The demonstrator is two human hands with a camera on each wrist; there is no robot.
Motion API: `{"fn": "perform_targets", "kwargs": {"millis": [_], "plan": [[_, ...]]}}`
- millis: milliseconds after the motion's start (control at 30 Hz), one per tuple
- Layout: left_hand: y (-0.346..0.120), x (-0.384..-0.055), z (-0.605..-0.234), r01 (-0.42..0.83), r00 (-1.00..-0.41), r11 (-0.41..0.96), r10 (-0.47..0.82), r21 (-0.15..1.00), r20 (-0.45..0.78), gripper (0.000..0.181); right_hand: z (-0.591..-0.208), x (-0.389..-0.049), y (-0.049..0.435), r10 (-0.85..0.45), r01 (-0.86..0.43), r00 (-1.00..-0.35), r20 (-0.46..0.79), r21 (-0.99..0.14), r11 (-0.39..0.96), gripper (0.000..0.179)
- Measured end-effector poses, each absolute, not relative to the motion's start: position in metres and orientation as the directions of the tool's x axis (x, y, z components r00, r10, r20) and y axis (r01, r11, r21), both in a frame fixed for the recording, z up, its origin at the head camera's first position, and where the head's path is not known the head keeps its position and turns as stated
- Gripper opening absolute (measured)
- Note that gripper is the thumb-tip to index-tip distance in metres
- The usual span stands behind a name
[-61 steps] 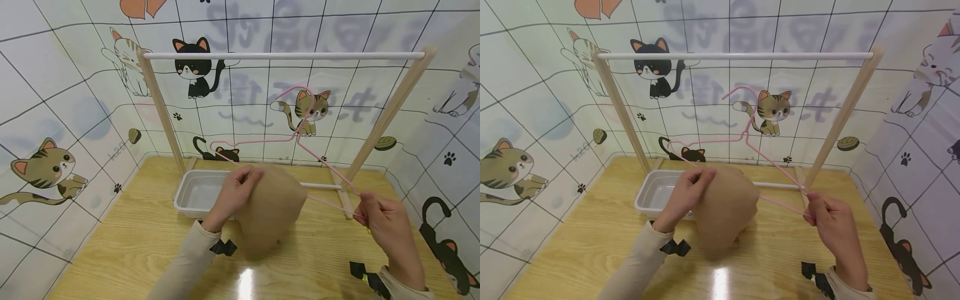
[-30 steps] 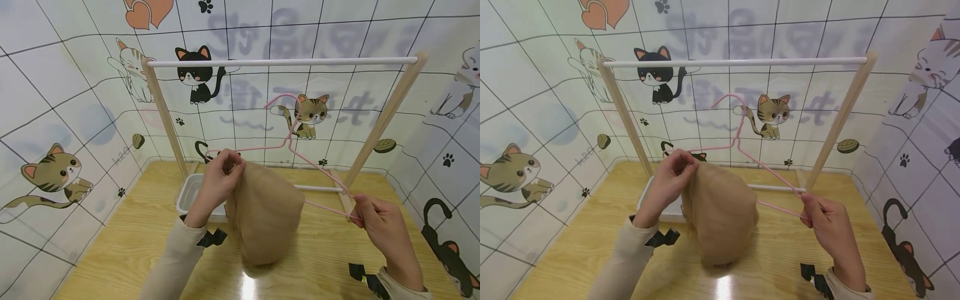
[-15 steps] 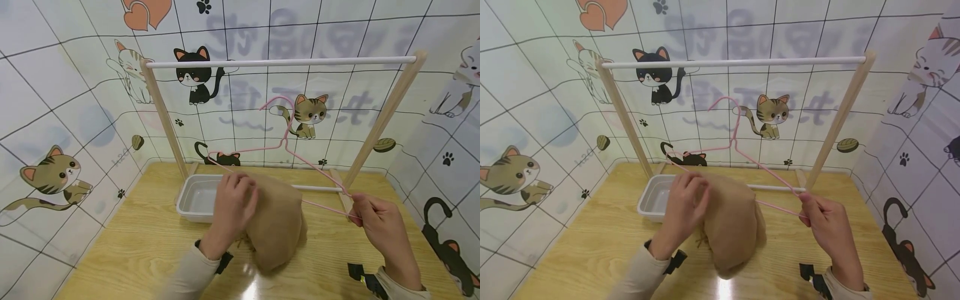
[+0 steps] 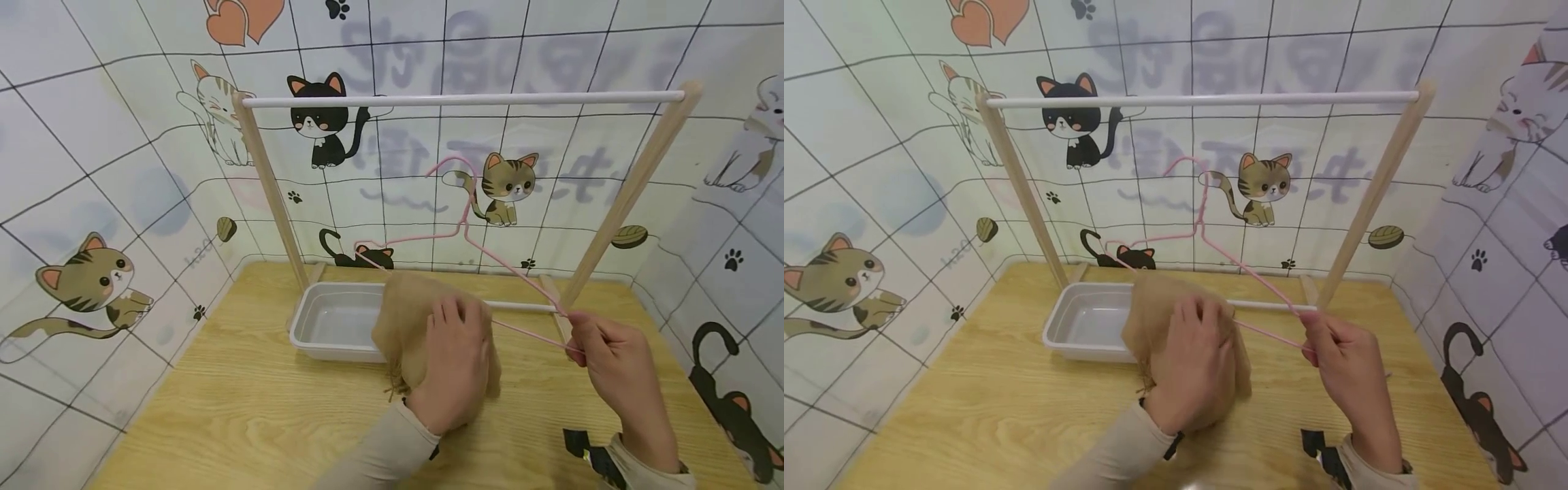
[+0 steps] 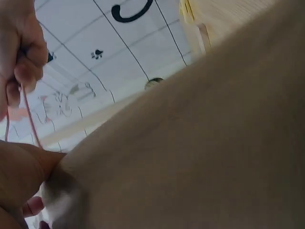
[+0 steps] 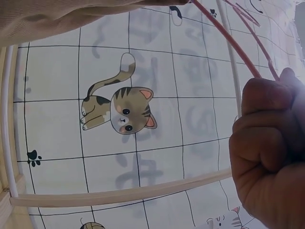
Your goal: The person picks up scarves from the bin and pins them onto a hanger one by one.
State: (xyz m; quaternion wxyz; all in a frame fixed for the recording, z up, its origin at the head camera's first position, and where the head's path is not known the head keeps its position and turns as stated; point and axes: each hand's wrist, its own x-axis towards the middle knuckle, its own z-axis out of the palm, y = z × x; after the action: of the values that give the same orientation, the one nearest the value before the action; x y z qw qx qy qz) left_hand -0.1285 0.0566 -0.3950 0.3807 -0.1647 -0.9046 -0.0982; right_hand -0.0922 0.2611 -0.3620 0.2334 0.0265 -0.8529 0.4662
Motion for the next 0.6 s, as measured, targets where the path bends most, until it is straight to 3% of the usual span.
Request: {"fn": "perform_targets", "kwargs": {"millis": [267, 333, 500, 600], "plan": [[0.037, -0.132, -0.387, 0.557, -0.695, 0.765, 0.216, 0.323, 0.686, 0.031, -0.362, -0.094, 0.262, 0.176, -0.227, -0.896, 0.408, -0.762, 0.606, 0.048], [0.031, -0.131, -0.38, 0.574, -0.709, 0.709, 0.18, 0.41, 0.682, 0.024, -0.362, -0.094, 0.262, 0.176, -0.228, -0.897, 0.406, -0.765, 0.602, 0.048], [0.025, -0.131, -0.366, 0.586, -0.784, 0.421, 0.081, 0.692, 0.615, 0.015, -0.362, -0.095, 0.259, 0.169, -0.242, -0.898, 0.406, -0.777, 0.581, 0.045], [0.025, -0.131, -0.363, 0.571, -0.805, 0.359, 0.069, 0.738, 0.589, 0.016, -0.363, -0.094, 0.256, 0.168, -0.253, -0.894, 0.415, -0.777, 0.577, 0.045]]}}
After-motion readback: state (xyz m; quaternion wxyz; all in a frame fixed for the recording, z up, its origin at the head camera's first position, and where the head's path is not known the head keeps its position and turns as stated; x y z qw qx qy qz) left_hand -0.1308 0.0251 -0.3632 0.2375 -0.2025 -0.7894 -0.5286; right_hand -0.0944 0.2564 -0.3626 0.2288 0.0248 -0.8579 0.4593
